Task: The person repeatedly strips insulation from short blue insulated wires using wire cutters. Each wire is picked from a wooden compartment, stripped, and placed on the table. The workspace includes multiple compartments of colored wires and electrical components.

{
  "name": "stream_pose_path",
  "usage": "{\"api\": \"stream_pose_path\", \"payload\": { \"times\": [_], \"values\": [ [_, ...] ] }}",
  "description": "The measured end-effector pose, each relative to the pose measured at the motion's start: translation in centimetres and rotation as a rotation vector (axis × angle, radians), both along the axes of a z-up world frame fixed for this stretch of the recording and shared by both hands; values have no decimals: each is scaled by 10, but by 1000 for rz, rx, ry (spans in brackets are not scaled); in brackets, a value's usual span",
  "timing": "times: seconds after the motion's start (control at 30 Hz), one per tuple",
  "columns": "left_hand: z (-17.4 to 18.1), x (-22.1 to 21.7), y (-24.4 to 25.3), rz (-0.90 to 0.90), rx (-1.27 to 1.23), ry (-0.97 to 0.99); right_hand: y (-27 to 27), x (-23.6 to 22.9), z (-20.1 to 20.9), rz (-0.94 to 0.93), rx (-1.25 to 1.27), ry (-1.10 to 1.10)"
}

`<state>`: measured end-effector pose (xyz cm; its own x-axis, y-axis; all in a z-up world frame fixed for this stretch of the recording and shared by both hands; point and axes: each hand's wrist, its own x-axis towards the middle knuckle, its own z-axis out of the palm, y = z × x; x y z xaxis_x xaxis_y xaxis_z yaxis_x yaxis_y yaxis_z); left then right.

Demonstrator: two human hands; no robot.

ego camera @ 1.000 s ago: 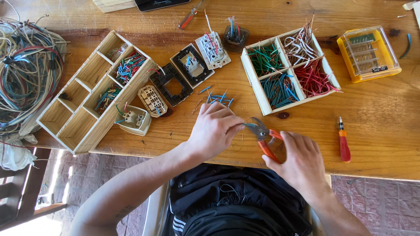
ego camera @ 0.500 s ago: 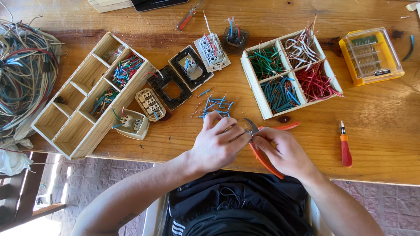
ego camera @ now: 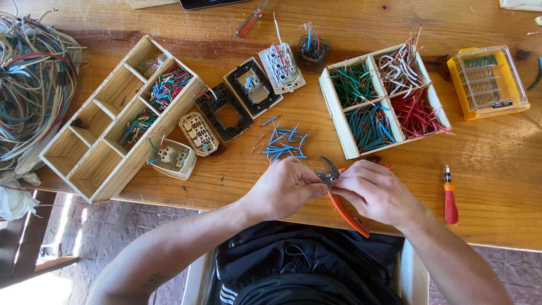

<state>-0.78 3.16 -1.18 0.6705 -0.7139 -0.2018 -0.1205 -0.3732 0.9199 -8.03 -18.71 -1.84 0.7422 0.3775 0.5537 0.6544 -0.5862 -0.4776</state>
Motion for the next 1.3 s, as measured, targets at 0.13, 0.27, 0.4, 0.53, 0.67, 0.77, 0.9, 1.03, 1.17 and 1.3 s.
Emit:
{"api": "stream_pose_path", "payload": {
  "times": [0.13,0.27,0.4,0.53,0.67,0.77,0.9,1.03,1.17,1.3],
  "values": [
    [1,6,4,-14,80,215,0,1,-3,20,-38,-101],
    [-4,11,5,-39,72,326,-3,4,-8,34,-61,-164],
    [-13,14,4,-37,63,365,-2,5,-8,27,-64,-170],
    [-18,18,7,-27,34,388,-17,7,-27,19,2,-173],
    [-19,35,14,28,111,-86,-19,11,-3,-78,-7,-121],
    [-37,44,16,95,186,-672,-18,12,-1,-136,-39,-101],
    [-46,42,15,134,152,-1037,-10,11,-1,-185,9,100],
    [-21,14,9,119,-149,-1062,-4,5,-11,-179,237,364],
    [-9,-14,6,196,-363,-943,5,6,-29,-19,529,537],
    [3,-20,16,272,-422,-946,17,12,-30,14,565,584]
  ]
}}
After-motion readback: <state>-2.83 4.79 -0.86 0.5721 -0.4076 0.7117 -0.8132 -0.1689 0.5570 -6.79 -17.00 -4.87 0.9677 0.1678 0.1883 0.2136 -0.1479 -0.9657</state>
